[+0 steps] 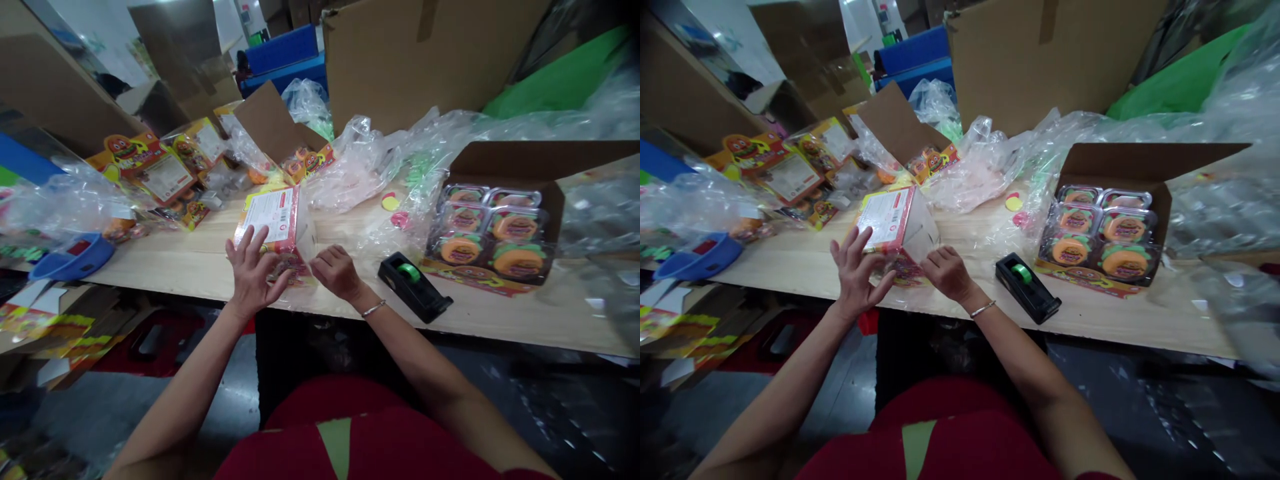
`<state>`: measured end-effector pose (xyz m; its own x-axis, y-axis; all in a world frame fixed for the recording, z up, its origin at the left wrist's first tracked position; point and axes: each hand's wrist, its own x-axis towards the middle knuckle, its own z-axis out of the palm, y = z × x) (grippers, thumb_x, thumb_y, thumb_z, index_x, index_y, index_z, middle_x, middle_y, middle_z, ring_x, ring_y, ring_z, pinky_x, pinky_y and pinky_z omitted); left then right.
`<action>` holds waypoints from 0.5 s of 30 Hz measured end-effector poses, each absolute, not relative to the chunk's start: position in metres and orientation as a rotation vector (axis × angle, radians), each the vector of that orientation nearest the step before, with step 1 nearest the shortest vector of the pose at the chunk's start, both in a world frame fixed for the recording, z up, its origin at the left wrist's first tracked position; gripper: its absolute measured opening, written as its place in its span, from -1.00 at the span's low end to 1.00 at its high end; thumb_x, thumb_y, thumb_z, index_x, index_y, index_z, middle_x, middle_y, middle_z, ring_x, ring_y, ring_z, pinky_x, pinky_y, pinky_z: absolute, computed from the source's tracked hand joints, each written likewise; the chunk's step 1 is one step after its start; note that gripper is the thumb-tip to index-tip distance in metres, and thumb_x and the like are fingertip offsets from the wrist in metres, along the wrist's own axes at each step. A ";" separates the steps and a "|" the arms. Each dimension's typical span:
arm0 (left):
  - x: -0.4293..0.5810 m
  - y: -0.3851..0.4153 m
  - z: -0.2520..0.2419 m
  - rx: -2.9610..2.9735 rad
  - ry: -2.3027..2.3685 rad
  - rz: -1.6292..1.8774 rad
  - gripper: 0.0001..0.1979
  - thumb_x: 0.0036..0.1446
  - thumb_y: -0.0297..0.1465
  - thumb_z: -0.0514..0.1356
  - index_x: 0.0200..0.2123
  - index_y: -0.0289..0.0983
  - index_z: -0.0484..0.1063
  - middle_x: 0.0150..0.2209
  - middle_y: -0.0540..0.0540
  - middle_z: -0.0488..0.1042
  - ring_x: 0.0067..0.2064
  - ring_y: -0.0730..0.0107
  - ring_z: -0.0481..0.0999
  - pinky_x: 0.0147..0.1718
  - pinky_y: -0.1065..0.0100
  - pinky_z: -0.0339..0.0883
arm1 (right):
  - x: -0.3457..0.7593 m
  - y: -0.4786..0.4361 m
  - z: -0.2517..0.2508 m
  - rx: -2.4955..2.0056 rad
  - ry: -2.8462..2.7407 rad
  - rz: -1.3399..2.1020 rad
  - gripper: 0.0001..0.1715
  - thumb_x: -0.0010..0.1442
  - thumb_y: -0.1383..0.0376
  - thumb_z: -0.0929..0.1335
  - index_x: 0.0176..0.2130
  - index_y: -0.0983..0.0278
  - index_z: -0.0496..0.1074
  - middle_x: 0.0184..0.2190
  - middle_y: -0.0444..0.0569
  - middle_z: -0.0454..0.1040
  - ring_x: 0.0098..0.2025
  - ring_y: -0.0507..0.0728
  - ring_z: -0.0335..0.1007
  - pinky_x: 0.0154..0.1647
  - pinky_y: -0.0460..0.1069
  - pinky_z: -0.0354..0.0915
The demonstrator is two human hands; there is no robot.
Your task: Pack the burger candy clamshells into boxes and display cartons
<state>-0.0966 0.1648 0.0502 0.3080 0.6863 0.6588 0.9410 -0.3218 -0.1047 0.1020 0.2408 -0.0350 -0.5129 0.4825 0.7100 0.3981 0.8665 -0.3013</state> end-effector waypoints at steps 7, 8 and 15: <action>-0.048 0.194 0.036 -1.815 -1.819 -0.773 -0.48 0.04 -0.16 0.27 0.02 -0.25 0.27 0.13 -0.33 0.37 0.20 -0.17 0.29 0.25 -0.25 -0.26 | 0.085 0.238 -0.046 -0.684 -2.144 0.102 -0.66 0.39 0.28 0.21 -0.36 0.26 0.45 -0.40 0.02 0.42 -0.30 0.15 0.27 -0.15 0.08 0.14; -0.048 0.195 0.033 -1.817 -1.822 -0.755 -0.44 0.02 -0.18 0.27 0.05 -0.27 0.25 0.16 -0.36 0.34 0.22 -0.20 0.26 0.25 -0.24 -0.26 | 0.086 0.234 -0.045 -0.679 -2.170 0.093 -0.66 0.39 0.30 0.21 -0.36 0.26 0.45 -0.40 0.02 0.43 -0.30 0.15 0.28 -0.15 0.07 0.15; -0.060 0.194 0.027 -1.953 -1.758 -0.811 -0.34 0.02 -0.17 0.28 0.15 -0.26 0.18 0.22 -0.40 0.25 0.26 -0.27 0.17 0.21 -0.25 -0.18 | 0.198 0.167 -0.039 -0.852 -2.076 0.122 -0.79 0.29 0.40 0.26 -0.24 0.21 0.48 -0.35 -0.01 0.47 -0.26 0.15 0.36 -0.15 0.05 0.26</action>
